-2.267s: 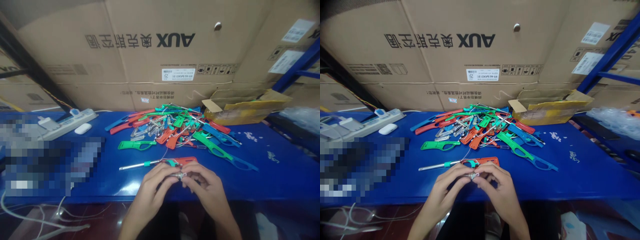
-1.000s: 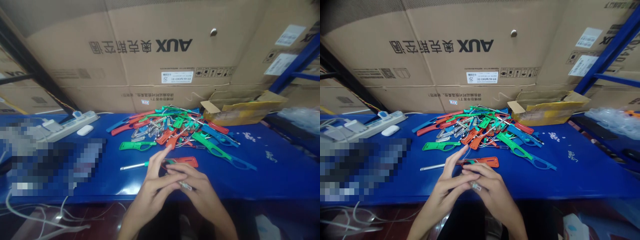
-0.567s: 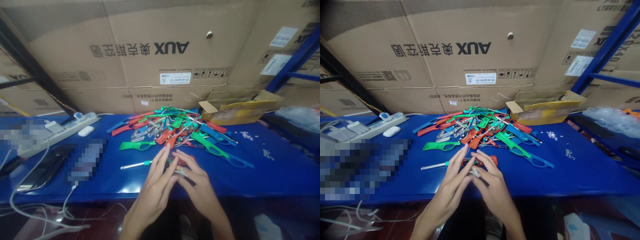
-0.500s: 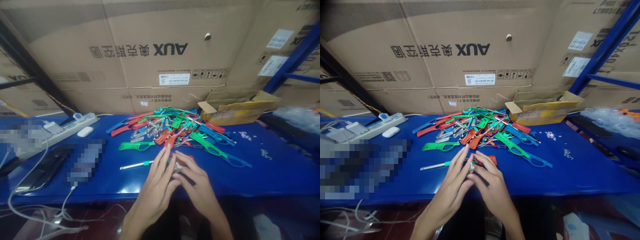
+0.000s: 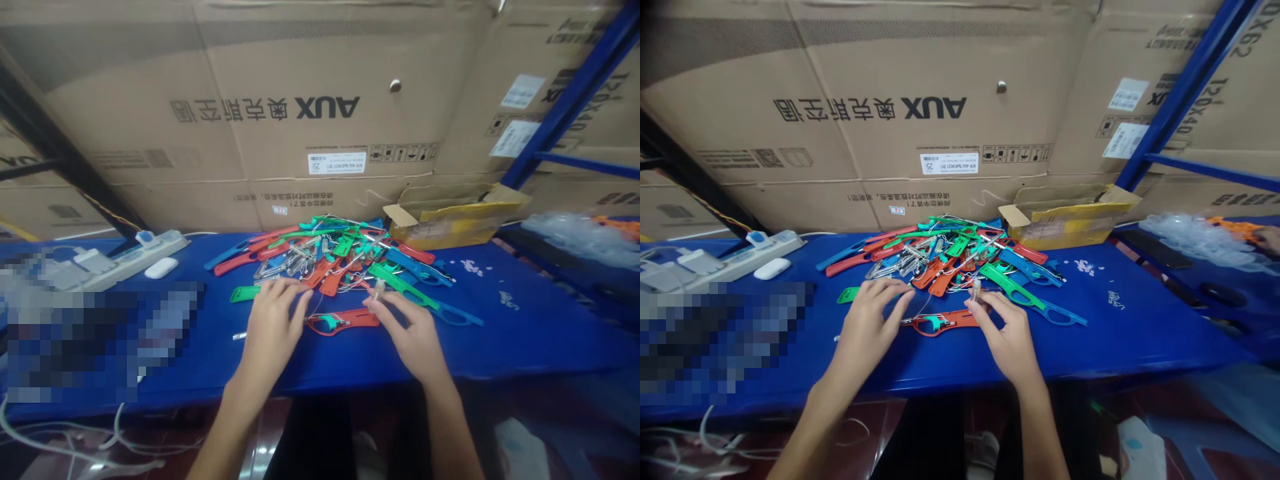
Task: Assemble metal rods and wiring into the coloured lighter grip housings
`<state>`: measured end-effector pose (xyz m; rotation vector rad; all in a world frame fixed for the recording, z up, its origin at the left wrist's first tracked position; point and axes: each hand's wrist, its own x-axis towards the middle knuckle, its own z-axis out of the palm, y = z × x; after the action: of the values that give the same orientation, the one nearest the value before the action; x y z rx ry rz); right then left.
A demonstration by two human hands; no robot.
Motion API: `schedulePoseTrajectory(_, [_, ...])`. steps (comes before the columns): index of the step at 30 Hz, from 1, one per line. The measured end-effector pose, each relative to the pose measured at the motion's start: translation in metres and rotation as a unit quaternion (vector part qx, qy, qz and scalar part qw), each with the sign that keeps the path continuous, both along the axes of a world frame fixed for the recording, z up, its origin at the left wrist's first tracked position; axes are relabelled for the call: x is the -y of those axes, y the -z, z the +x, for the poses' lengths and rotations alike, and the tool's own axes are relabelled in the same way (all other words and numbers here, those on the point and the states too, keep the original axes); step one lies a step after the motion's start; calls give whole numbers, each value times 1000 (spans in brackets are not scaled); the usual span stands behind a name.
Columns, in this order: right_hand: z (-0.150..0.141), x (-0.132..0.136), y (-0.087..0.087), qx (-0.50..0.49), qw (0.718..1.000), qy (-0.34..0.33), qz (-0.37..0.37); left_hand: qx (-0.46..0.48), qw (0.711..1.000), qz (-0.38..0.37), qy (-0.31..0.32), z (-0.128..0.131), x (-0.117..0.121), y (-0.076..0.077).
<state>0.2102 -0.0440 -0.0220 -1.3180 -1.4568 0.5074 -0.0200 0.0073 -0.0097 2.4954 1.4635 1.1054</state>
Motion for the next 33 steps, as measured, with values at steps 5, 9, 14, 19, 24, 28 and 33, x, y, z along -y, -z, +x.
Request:
schedulePoseTrajectory(5, [-3,-2,11,26,997,-43,-62,-162,981,-104,-6,16,-23,-11])
schedulePoseTrajectory(9, [-5,-1,11,8,997,-53,-62,-167,978,-125,-4,25,-24,-9])
schedulePoseTrajectory(14, [-5,4,6,7,997,-66,-36,-133,981,-135,26,16,-13,-3])
schedulePoseTrajectory(19, [-11,13,4,27,998,-58,-14,-23,985,-131,113,5,11,6])
schedulePoseTrajectory(24, [-11,13,11,34,999,-9,-25,37,981,-131,137,8,24,11])
schedulePoseTrajectory(28, [-7,16,20,19,999,13,-39,45,977,-149,145,13,28,13])
schedulePoseTrajectory(33, [-3,20,25,20,997,15,-77,83,977,-134,145,13,29,17])
